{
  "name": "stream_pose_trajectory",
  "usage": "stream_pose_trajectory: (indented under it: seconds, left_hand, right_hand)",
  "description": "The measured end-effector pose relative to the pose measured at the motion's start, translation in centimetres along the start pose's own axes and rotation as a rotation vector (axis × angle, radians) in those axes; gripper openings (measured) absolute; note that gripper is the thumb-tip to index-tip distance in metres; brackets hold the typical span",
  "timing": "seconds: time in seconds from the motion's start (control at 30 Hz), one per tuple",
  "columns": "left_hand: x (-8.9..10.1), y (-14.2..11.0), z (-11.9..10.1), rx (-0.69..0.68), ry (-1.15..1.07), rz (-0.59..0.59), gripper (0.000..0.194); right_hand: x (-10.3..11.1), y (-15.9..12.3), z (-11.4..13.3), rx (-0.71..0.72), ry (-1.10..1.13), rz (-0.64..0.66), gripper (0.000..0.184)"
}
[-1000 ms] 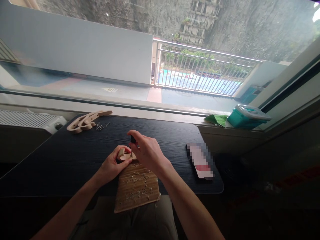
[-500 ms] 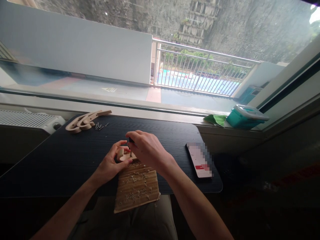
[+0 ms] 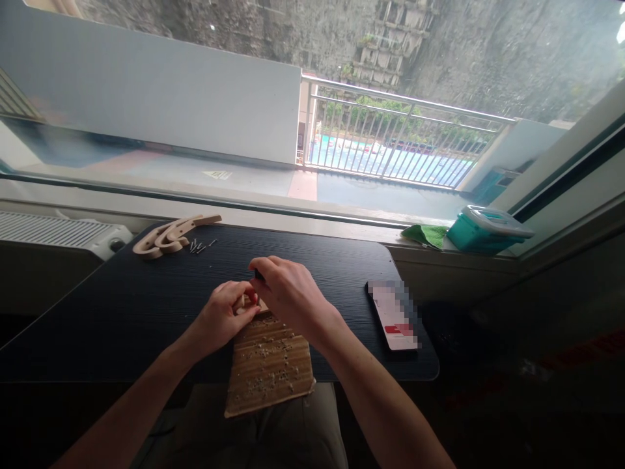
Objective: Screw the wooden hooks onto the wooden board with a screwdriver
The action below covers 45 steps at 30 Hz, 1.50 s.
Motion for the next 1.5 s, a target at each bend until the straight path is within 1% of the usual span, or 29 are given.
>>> stream_pose_trajectory:
  seconds: [0.07, 0.13, 0.2, 0.4, 0.53, 0.73, 0.87, 1.0, 1.17, 1.33, 1.5]
  left_hand:
    - [0.3, 0.0, -0.2, -0.013, 0.033, -0.019, 0.016]
    - [0.3, 0.1, -0.7, -0.042, 0.077, -0.014, 0.011]
    - [0.0, 0.2, -1.0, -0.061, 0.113, 0.016, 0.005]
    - [-0.4, 0.5, -1.3, -0.043, 0.238, 0.085, 0.009]
    - [-0.5, 0.6, -1.6, -0.028, 0.309, 0.128, 0.011]
    - [-0.8, 0.7, -1.5, -0.028, 0.322, 0.164, 0.013]
    - [-1.0, 0.7, -1.4, -0.010, 0.340, 0.185, 0.013]
    - [-1.1, 0.7, -1.3, -0.005, 0.352, 0.197, 0.017]
    - [-1.3, 0.6, -1.2, -0.023, 0.365, 0.242, 0.010]
    - [-1.4, 0.6, -1.1, -0.014, 0.360, 0.249, 0.009]
    - [-1.3, 0.5, -1.2, -0.015, 0.361, 0.245, 0.009]
  right_hand:
    - [0.0, 0.0, -0.1, -0.001, -0.006, -0.004, 0.021]
    - [0.0, 0.1, 0.0, 0.004, -0.022, -0.004, 0.020]
    - [0.1, 0.1, 0.1, 0.005, -0.036, 0.009, 0.020]
    - [0.2, 0.4, 0.5, 0.039, -0.023, 0.077, 0.025]
    - [0.2, 0.5, 0.2, 0.009, 0.016, 0.080, 0.025]
    - [0.1, 0.5, 0.0, -0.002, -0.023, 0.041, 0.019]
    - [0.0, 0.6, -0.1, -0.028, -0.025, 0.051, 0.020]
    - [0.2, 0.5, 0.6, 0.029, 0.013, 0.087, 0.026]
    - [0.2, 0.3, 0.8, 0.062, 0.010, 0.097, 0.020]
    - [-0.2, 0.4, 0.6, 0.041, -0.030, 0.073, 0.019]
    - [-0.4, 0.5, 0.3, -0.058, -0.060, 0.064, 0.025]
Point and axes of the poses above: each hand's wrist, its own y-axis towards the middle knuckle, its own x-axis out of the back of the hand, z = x × y, the point moved 10 cm from there along y, towards the middle knuckle, and after that the axes turned 4 degrees about x, right-handed, at the moved point
